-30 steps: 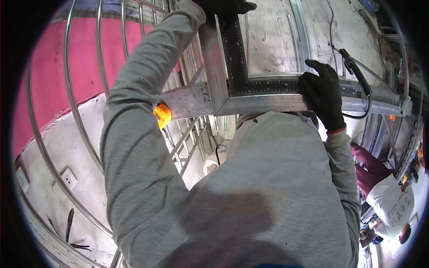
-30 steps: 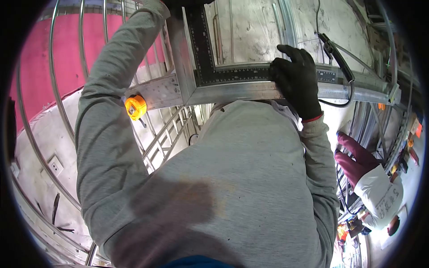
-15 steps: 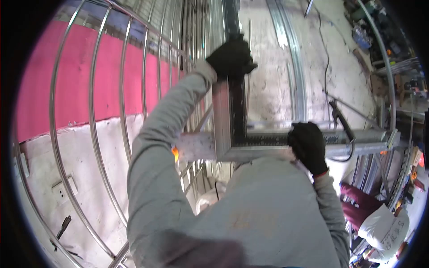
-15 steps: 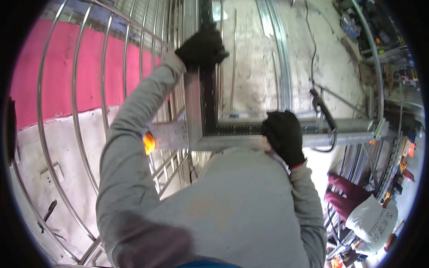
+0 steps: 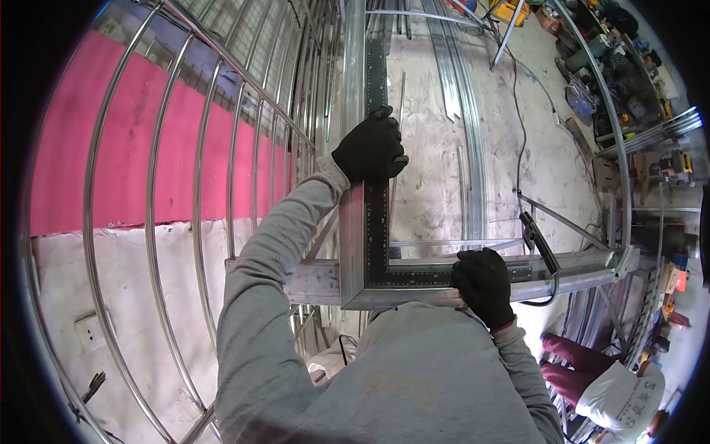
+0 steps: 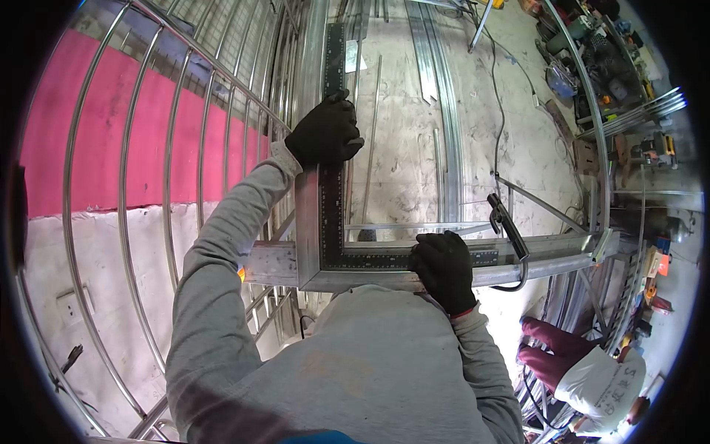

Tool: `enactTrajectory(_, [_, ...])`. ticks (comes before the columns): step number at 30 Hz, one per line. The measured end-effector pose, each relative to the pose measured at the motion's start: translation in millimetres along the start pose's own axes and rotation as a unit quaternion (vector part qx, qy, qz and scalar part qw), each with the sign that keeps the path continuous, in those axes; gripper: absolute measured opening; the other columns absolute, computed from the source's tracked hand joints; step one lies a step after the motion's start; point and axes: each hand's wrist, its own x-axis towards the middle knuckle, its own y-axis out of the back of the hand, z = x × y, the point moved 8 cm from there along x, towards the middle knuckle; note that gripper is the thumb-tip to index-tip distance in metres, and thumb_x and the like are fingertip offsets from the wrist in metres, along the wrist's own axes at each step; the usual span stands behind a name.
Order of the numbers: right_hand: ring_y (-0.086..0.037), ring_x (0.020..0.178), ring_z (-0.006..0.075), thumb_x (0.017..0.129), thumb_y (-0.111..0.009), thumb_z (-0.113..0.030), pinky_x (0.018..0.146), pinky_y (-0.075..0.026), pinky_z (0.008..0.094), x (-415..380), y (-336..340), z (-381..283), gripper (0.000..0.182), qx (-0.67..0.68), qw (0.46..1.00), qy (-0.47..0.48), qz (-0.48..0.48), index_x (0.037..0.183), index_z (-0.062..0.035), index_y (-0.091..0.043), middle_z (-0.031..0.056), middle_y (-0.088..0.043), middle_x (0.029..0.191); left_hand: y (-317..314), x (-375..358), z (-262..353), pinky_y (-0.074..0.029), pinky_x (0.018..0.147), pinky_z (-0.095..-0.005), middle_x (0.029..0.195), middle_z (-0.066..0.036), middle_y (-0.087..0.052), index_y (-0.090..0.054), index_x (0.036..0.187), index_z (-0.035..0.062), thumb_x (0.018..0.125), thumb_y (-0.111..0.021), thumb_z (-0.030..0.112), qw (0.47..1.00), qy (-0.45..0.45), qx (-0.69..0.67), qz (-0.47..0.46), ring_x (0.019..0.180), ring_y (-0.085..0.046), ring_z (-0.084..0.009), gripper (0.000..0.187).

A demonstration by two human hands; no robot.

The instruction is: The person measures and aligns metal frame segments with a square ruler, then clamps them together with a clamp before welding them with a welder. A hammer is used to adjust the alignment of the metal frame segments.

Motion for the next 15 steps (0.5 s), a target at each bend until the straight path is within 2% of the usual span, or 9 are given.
enactTrajectory(3, [-0.066, 0.098, 0.0349, 0.088, -0.073, -0.02, 0.09, -0.049, 0.0486, 1.1, 0.0, -1.2, 0.013, 0.004, 1.0, 0.012, -0.003, 0.092, -0.0082, -0.07, 0.0115, -0.072, 0.107, -2.4, -1.2, -1.3, -0.039, 0.116, -0.0502, 0.069, -0.007, -0.06, -0.067, 0.063, 0.013, 0.088, -0.068, 0.03, 1.0, 0.002, -0.016, -0.018, 0.087, -0.065, -0.0271, 0.03])
enactTrajectory(5, [-0.066, 0.098, 0.0352, 0.087, -0.072, -0.02, 0.09, -0.049, 0.0488, 1.9, 0.1, -1.9, 0.013, 0.009, 1.0, 0.012, -0.007, 0.092, -0.008, -0.07, 0.0116, -0.072, 0.107, 2.2, -1.8, 2.1, -0.042, 0.105, -0.0444, 0.064, -0.005, -0.058, -0.065, 0.057, 0.0166, 0.086, -0.062, 0.031, 0.999, -0.016, 0.001, 0.033, 0.079, -0.059, -0.0232, 0.032])
enactTrajectory(6, [-0.066, 0.097, 0.0355, 0.087, -0.072, -0.02, 0.09, -0.049, 0.049, 2.9, -0.2, -1.8, 0.013, 0.015, 1.0, 0.007, -0.009, 0.092, -0.0077, -0.07, 0.0118, -0.072, 0.107, 2.6, -2.2, 1.8, -0.042, 0.105, -0.0444, 0.064, -0.005, -0.058, -0.065, 0.057, 0.0166, 0.086, -0.062, 0.031, 0.999, -0.013, 0.003, 0.034, 0.079, -0.059, -0.0232, 0.032])
enactTrajectory(8, [-0.066, 0.096, 0.0355, 0.087, -0.072, -0.02, 0.09, -0.049, 0.0491, 4.7, 0.3, -4.6, 0.014, 0.014, 1.0, 0.012, -0.004, 0.092, -0.0073, -0.07, 0.0121, -0.072, 0.107, -3.4, -3.3, -1.1, -0.041, 0.111, -0.0497, 0.072, -0.008, -0.061, -0.067, 0.063, 0.0113, 0.086, -0.068, 0.031, 1.0, 0.011, -0.001, 0.0, 0.091, -0.063, -0.0282, 0.031])
enactTrajectory(15, [-0.067, 0.096, 0.0361, 0.087, -0.072, -0.02, 0.09, -0.05, 0.0496, 1.7, -1.8, -5.1, 0.017, -0.004, 1.0, 0.026, 0.005, 0.096, -0.0053, -0.07, 0.0139, -0.072, 0.108, -1.6, -3.8, 0.1, -0.043, 0.108, -0.0493, 0.072, -0.008, -0.061, -0.067, 0.064, 0.0104, 0.088, -0.067, 0.033, 1.0, 0.002, 0.009, -0.006, 0.094, -0.063, -0.029, 0.033])
